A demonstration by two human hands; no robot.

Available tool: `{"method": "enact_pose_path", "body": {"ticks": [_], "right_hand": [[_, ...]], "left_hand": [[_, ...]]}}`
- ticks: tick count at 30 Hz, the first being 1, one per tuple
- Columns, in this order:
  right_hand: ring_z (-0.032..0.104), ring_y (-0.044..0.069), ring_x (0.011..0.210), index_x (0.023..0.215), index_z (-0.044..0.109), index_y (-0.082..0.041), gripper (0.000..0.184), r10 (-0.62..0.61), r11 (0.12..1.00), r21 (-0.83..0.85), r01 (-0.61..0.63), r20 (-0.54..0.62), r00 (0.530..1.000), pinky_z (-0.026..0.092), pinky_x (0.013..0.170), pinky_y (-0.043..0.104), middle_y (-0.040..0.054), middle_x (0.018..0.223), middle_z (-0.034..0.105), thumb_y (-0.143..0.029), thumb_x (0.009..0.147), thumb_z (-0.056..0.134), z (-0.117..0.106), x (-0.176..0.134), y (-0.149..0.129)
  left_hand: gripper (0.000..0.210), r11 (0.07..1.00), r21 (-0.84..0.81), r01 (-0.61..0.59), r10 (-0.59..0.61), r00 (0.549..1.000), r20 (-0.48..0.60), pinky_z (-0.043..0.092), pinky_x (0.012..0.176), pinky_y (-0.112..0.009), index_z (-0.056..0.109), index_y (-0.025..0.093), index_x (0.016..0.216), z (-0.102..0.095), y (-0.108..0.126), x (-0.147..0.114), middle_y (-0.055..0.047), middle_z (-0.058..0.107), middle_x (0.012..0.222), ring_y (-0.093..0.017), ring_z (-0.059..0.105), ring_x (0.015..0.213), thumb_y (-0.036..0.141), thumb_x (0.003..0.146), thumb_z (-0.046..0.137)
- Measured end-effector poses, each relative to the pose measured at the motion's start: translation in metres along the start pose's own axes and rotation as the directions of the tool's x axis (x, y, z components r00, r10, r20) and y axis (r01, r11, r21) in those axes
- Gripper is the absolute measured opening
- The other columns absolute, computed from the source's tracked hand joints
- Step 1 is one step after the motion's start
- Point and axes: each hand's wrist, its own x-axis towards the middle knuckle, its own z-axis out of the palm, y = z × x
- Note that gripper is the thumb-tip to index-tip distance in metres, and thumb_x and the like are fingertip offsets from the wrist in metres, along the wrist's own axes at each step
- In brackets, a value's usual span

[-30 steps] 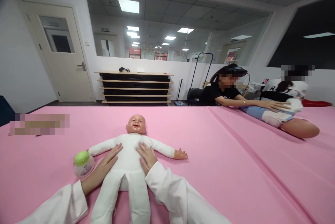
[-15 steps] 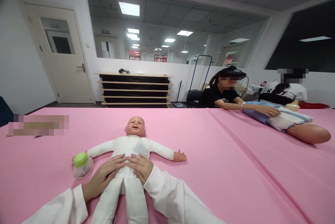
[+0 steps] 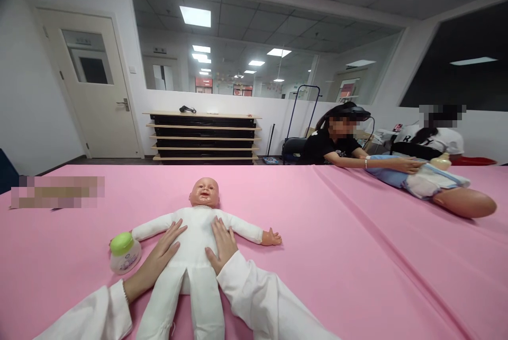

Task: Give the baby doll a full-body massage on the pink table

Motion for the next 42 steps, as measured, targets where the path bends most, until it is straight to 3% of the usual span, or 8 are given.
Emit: {"method": "enact_pose_path", "body": {"ticks": [8, 12, 18, 23, 27, 33, 37, 42], "right_hand": [[0.059, 0.022, 0.097, 0.100, 0.063, -0.020, 0.037, -0.317, 0.948, -0.044, 0.314, -0.072, 0.946, 0.041, 0.087, 0.041, 0.0113, 0.100, 0.066, -0.037, 0.090, 0.032, -0.004, -0.007, -0.002], [0.056, 0.021, 0.105, 0.111, 0.060, -0.023, 0.044, -0.377, 0.926, 0.010, 0.377, 0.045, 0.925, 0.039, 0.089, 0.040, 0.0098, 0.106, 0.064, -0.044, 0.092, 0.026, -0.006, -0.006, -0.009], [0.030, 0.020, 0.131, 0.132, 0.038, -0.027, 0.058, -0.300, 0.953, 0.063, 0.295, 0.104, 0.948, 0.016, 0.108, 0.044, 0.0051, 0.139, 0.038, -0.057, 0.088, 0.016, -0.010, -0.001, -0.014], [0.027, 0.024, 0.132, 0.135, 0.033, -0.023, 0.057, -0.196, 0.980, 0.040, 0.194, 0.068, 0.978, 0.015, 0.108, 0.049, 0.0081, 0.142, 0.031, -0.052, 0.088, 0.026, -0.007, 0.000, -0.007], [0.048, 0.027, 0.114, 0.119, 0.052, -0.017, 0.050, -0.163, 0.987, -0.012, 0.163, -0.104, 0.981, 0.035, 0.095, 0.047, 0.0143, 0.123, 0.053, -0.049, 0.085, 0.037, -0.010, -0.002, -0.007], [0.062, 0.020, 0.088, 0.092, 0.066, -0.021, 0.032, -0.389, 0.921, -0.016, 0.389, 0.003, 0.921, 0.045, 0.079, 0.038, 0.0100, 0.090, 0.068, -0.035, 0.090, 0.038, -0.014, -0.005, -0.012], [0.054, 0.017, 0.110, 0.110, 0.059, -0.021, 0.039, -0.486, 0.874, -0.016, 0.486, 0.009, 0.874, 0.040, 0.091, 0.034, 0.0077, 0.111, 0.063, -0.036, 0.093, 0.028, -0.012, -0.006, -0.012], [0.033, 0.015, 0.129, 0.127, 0.044, -0.024, 0.049, -0.483, 0.861, -0.130, 0.491, 0.093, 0.871, 0.026, 0.106, 0.038, 0.0045, 0.132, 0.048, -0.043, 0.094, 0.013, -0.008, -0.005, -0.008]], "left_hand": [[0.023, 0.996, -0.009, -0.093, 0.090, 0.982, -0.168, 0.051, 0.089, -0.036, 0.066, 0.023, 0.094, -0.009, 0.007, 0.000, -0.003, 0.066, 0.105, -0.016, 0.061, 0.100, 0.029, 0.087, 0.045], [0.029, 0.957, 0.048, -0.285, 0.287, 0.957, -0.044, 0.048, 0.094, -0.037, 0.059, 0.025, 0.113, -0.009, 0.008, -0.002, -0.004, 0.061, 0.116, -0.017, 0.055, 0.111, 0.025, 0.088, 0.044], [0.040, 0.969, 0.078, -0.234, 0.223, 0.966, 0.133, 0.036, 0.102, -0.047, 0.041, 0.032, 0.130, -0.008, 0.010, 0.000, -0.003, 0.038, 0.139, -0.022, 0.029, 0.132, 0.026, 0.090, 0.039], [0.044, 0.995, 0.071, -0.064, 0.060, 0.997, 0.055, 0.038, 0.100, -0.047, 0.036, 0.030, 0.133, -0.003, 0.004, 0.000, -0.005, 0.033, 0.142, -0.024, 0.030, 0.131, 0.031, 0.089, 0.041], [0.033, 0.998, 0.063, -0.019, 0.025, 0.995, -0.095, 0.043, 0.097, -0.043, 0.052, 0.025, 0.120, -0.003, 0.003, 0.000, -0.005, 0.051, 0.128, -0.020, 0.046, 0.120, 0.030, 0.088, 0.043], [0.013, 0.953, 0.049, -0.300, 0.304, 0.931, -0.201, 0.051, 0.083, -0.033, 0.064, 0.021, 0.088, -0.011, 0.011, -0.003, -0.002, 0.067, 0.094, -0.015, 0.061, 0.093, 0.020, 0.084, 0.051], [0.021, 0.908, -0.008, -0.418, 0.414, 0.902, -0.122, 0.049, 0.089, -0.029, 0.063, 0.023, 0.099, -0.012, 0.010, -0.007, -0.002, 0.066, 0.105, -0.013, 0.058, 0.102, 0.015, 0.085, 0.049], [0.036, 0.970, -0.054, -0.237, 0.242, 0.960, 0.140, 0.033, 0.105, -0.043, 0.049, 0.030, 0.124, -0.012, 0.011, -0.004, -0.002, 0.047, 0.132, -0.019, 0.039, 0.126, 0.027, 0.090, 0.040]]}}
